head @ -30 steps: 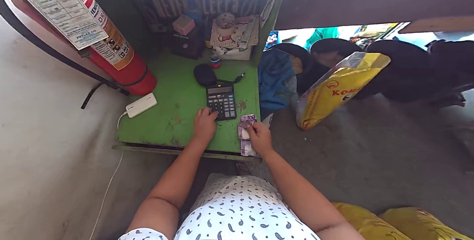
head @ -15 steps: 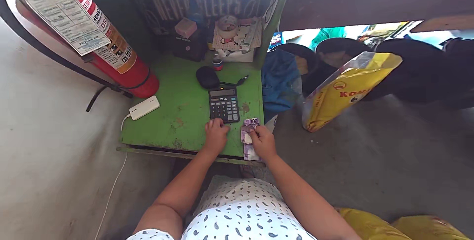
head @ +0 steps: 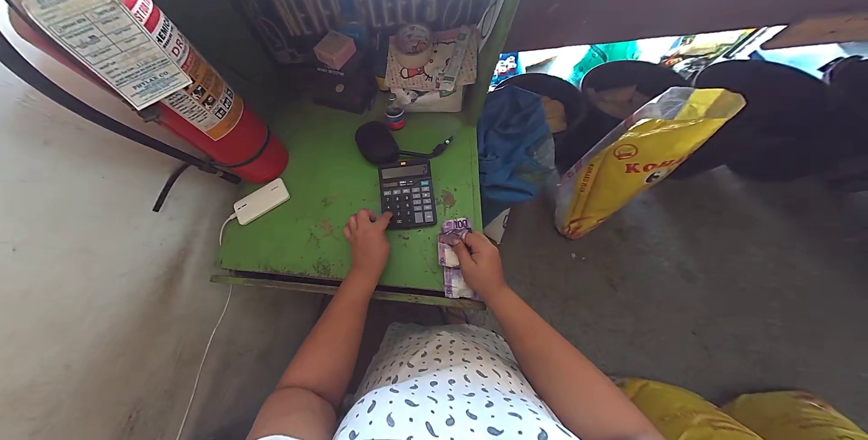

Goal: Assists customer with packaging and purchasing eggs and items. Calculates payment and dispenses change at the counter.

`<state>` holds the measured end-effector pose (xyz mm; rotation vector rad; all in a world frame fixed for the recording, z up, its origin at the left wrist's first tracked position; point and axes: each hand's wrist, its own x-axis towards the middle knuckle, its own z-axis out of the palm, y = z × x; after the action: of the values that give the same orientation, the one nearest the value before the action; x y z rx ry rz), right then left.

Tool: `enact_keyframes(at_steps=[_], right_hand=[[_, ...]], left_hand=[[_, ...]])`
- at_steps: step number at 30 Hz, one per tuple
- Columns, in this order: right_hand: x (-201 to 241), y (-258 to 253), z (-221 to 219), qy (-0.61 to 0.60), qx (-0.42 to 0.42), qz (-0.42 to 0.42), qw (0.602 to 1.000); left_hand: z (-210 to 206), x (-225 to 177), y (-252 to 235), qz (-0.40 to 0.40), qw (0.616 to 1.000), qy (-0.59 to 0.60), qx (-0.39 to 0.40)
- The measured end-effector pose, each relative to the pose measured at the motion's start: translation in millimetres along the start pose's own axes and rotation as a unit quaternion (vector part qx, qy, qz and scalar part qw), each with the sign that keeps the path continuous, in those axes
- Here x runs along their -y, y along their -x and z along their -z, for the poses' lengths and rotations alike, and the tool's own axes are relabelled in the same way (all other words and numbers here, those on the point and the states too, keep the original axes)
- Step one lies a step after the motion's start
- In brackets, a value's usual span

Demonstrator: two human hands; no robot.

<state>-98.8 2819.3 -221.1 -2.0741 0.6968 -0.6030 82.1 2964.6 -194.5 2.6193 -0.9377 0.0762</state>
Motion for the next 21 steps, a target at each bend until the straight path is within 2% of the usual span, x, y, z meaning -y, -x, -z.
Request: enact_keyframes(at_steps=[3,7,11,13,16,18,19,21], right_hand=[[0.5,-0.6,0.3,-0.005,0.002,0.0,1.0],[0.1,-0.4,-0.5,-0.006,-0.002,0.001,1.0],[0.8,0.8,0.4,-0.006,-0.003,0.001,1.0],[-0.2,1.5,0.7,-0.007,-0.002,0.002,1.0],[-2.1,2.1,-0.2,-0.006,-0.004,0.009,1.0],[-0.7,1.4,1.0,-0.004,-0.003,0.006,1.0],[0.5,1.3,1.8,-0.006,-0.003,0.004,1.0],[1.4,1.5,2.0,-0.016,-0.005,0.0,1.0]], left_hand=[[2.6,-9.2,1.1,-0.006,1.0,-0.002,0.007],[-9.8,-30.9,6.2,-0.061,0.998,0.014,0.009],[-8.2,-45.9,7.6,-0.078,0.994,0.018,0.079],[-0.1,-49.0,9.8,-0.074,0.99,0.058,0.102],[1.9,-36.4,26.2,-0.084,0.984,0.135,0.078],[2.7,-19.9,45.1,-0.096,0.98,0.144,0.097],[1.4,-9.1,58.2,-0.112,0.979,0.137,0.099],[-7.0,17.4,90.0,-0.181,0.977,0.101,0.048]])
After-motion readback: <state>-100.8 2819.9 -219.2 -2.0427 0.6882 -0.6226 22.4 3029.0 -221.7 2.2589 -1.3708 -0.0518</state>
